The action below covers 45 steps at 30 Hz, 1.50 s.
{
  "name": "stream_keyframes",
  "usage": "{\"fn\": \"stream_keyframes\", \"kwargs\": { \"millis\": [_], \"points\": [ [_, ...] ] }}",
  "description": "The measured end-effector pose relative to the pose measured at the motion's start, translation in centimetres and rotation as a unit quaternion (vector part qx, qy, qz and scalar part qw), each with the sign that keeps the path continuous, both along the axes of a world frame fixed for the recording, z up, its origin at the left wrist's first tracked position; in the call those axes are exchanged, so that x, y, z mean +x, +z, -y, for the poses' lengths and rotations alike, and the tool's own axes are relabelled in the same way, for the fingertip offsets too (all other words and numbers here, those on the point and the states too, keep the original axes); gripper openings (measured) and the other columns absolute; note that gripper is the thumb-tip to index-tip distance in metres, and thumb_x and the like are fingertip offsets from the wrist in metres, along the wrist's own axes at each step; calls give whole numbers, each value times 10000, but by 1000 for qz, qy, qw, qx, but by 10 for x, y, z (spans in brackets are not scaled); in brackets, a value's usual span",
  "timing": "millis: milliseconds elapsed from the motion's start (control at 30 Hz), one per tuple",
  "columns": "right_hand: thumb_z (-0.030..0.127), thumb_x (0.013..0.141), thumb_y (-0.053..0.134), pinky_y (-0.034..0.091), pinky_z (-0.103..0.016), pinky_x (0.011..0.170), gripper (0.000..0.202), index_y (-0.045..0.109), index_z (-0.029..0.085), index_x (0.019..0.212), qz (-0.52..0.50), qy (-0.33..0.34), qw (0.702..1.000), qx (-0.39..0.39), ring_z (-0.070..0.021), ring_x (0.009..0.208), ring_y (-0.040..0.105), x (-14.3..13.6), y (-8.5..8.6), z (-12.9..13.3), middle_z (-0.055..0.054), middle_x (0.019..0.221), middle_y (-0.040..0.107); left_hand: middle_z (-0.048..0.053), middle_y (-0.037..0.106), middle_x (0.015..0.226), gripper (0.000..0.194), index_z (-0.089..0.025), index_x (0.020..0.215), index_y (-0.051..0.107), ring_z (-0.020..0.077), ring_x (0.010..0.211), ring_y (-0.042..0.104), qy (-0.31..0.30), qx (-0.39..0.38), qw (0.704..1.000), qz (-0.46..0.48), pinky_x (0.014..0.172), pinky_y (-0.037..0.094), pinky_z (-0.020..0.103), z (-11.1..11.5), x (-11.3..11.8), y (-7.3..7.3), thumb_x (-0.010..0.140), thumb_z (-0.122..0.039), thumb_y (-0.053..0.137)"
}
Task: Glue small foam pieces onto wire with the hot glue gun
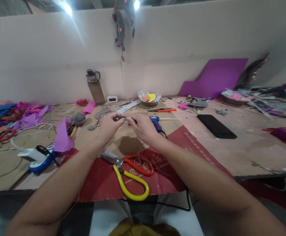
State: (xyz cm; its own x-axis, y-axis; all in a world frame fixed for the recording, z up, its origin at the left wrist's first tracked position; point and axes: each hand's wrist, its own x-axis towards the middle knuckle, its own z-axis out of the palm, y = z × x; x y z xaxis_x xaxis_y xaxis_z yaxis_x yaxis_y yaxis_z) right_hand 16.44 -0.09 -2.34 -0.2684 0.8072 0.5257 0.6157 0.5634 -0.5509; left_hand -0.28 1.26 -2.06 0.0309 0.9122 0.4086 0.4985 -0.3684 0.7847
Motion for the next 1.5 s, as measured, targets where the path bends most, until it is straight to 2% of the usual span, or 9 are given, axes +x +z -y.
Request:
{"fn": "stream_keyframes", "kwargs": {
  "millis": [200, 467, 700, 833, 900, 1000, 1133, 1333, 1500],
  "points": [
    [315, 980, 415, 344, -250, 665, 344, 651, 152, 791, 20, 54, 998, -25, -132, 707, 550, -7, -5, 4, -39, 765, 662, -22, 585, 597, 188, -162, 825, 701, 89, 500, 450, -13, -44, 988, 145, 488, 321, 229, -5, -2, -1, 704, -304, 703],
    [255, 977, 422, 354, -265, 670, 267, 658, 157, 898, 225, 125, 965, 51, -155, 787, 554, -23, -11, 19, -91, 926, 652, -29, 584, 599, 145, -146, 706, 622, 55, 513, 526, -54, -94, 903, 417, 489, 402, 161, -21, -12, -4, 649, -184, 750],
    [325, 970, 461, 373, -310, 774, 272, 686, 172, 970, 304, 299, 887, 179, -175, 840, 555, -32, -4, 44, -73, 954, 671, -29, 574, 556, 93, -136, 705, 590, 40, 448, 515, -37, -155, 863, 480, 457, 431, 134, -28, -18, -4, 755, -117, 665],
    [445, 971, 429, 390, -305, 818, 380, 698, 184, 912, 220, 364, 883, 199, -161, 830, 558, -29, 3, 50, -57, 919, 683, -31, 569, 540, 82, -139, 710, 595, 49, 429, 511, -37, -143, 863, 483, 430, 427, 143, -30, -20, -5, 765, -115, 650],
    [413, 986, 402, 401, -279, 801, 391, 691, 173, 880, 139, 314, 923, 176, -153, 828, 565, -19, 8, 44, -57, 878, 682, -36, 567, 539, 94, -145, 713, 594, 52, 429, 514, -34, -135, 863, 485, 428, 427, 147, -31, -21, -6, 748, -129, 680],
    [375, 982, 387, 399, -271, 711, 377, 668, 165, 847, 35, 72, 990, 113, -154, 746, 563, 6, 12, 22, -60, 811, 668, -39, 568, 549, 118, -146, 716, 590, 45, 439, 520, -42, -134, 859, 492, 439, 428, 137, -31, -21, -6, 727, -123, 705],
    [417, 894, 537, 406, -305, 703, 328, 683, 125, 873, 117, -194, 974, -17, -227, 828, 614, 46, 1, -13, -152, 876, 691, -33, 570, 574, 117, -139, 707, 589, 38, 460, 526, -74, -128, 852, 502, 454, 426, 132, -27, -19, -7, 714, -94, 696],
    [445, 820, 628, 426, -300, 658, 324, 715, 133, 835, 213, -224, 942, -133, -260, 812, 668, 71, -20, -34, -181, 807, 714, -22, 588, 605, 111, -132, 698, 602, 42, 480, 544, -96, -112, 845, 513, 464, 438, 137, -27, -19, -8, 696, -73, 696],
    [439, 839, 576, 453, -329, 739, 402, 673, 67, 956, 178, -275, 933, -148, -287, 913, 649, 76, -25, -41, -225, 932, 689, -42, 577, 558, 131, -156, 687, 593, 29, 463, 524, -57, -61, 813, 577, 440, 416, 119, -36, -41, 16, 760, -63, 649]
  ]
}}
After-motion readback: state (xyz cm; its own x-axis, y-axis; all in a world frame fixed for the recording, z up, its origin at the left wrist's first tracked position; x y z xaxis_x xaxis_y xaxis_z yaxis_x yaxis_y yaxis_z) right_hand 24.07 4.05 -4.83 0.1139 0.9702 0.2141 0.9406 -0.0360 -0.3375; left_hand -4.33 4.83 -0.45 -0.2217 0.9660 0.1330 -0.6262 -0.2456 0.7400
